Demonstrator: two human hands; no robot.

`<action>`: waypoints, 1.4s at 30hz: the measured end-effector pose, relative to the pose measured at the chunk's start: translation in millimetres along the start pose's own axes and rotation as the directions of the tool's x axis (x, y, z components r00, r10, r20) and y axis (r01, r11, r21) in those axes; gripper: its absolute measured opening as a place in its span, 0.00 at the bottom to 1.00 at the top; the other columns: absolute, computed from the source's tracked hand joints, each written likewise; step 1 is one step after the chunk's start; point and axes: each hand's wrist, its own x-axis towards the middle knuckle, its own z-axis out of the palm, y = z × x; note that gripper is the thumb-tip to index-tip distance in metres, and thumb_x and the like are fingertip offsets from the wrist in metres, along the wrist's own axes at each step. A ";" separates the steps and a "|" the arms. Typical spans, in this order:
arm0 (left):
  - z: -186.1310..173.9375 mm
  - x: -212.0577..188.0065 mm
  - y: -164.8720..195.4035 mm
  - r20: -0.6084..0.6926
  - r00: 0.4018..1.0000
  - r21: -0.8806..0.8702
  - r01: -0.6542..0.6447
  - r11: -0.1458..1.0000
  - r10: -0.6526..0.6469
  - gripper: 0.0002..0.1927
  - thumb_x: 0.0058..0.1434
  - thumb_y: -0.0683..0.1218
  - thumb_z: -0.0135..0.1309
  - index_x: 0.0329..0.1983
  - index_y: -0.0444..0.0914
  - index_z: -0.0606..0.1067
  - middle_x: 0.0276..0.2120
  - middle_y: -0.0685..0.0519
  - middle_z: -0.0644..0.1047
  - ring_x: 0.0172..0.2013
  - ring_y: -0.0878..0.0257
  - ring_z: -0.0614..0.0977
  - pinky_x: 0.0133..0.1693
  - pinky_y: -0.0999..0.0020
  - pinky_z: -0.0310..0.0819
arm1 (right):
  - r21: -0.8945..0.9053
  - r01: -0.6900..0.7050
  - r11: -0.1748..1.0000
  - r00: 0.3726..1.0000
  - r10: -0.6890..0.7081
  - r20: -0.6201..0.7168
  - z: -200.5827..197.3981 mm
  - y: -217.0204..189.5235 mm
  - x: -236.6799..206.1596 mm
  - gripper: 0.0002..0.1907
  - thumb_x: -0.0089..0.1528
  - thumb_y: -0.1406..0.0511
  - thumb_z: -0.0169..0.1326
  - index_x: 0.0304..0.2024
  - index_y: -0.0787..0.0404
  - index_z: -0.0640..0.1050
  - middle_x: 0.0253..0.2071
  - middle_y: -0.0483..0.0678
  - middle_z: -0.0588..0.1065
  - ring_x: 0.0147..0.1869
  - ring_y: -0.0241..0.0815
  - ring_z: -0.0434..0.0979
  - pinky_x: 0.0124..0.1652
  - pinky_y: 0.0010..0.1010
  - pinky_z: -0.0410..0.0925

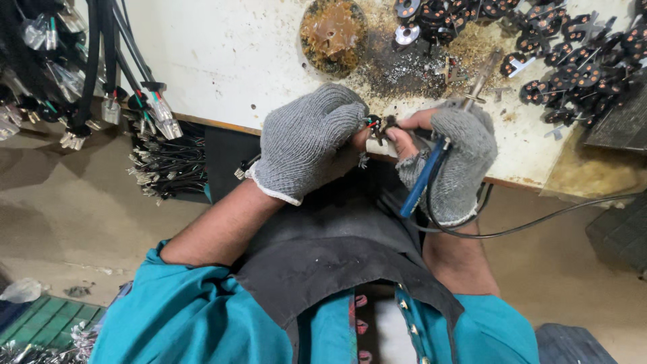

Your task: The person solders wires to small electrical connectors at a workbench. They hold a connector in one hand, feed solder wire to the joint, and touch it with a soldering iron, repeating the process for successive connectors and setting finished ones aside.

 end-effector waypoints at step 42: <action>3.1 -8.6 -8.7 0.072 0.997 0.039 0.000 0.999 -0.003 0.23 0.52 0.50 0.69 0.50 0.43 0.76 0.49 0.50 0.78 0.43 0.51 0.83 0.40 0.58 0.78 | 0.093 0.165 0.982 0.986 -0.166 0.008 -0.8 -9.7 -0.3 0.19 0.60 0.75 0.70 0.32 0.57 0.70 0.43 0.50 0.81 0.46 0.51 0.81 0.45 0.35 0.72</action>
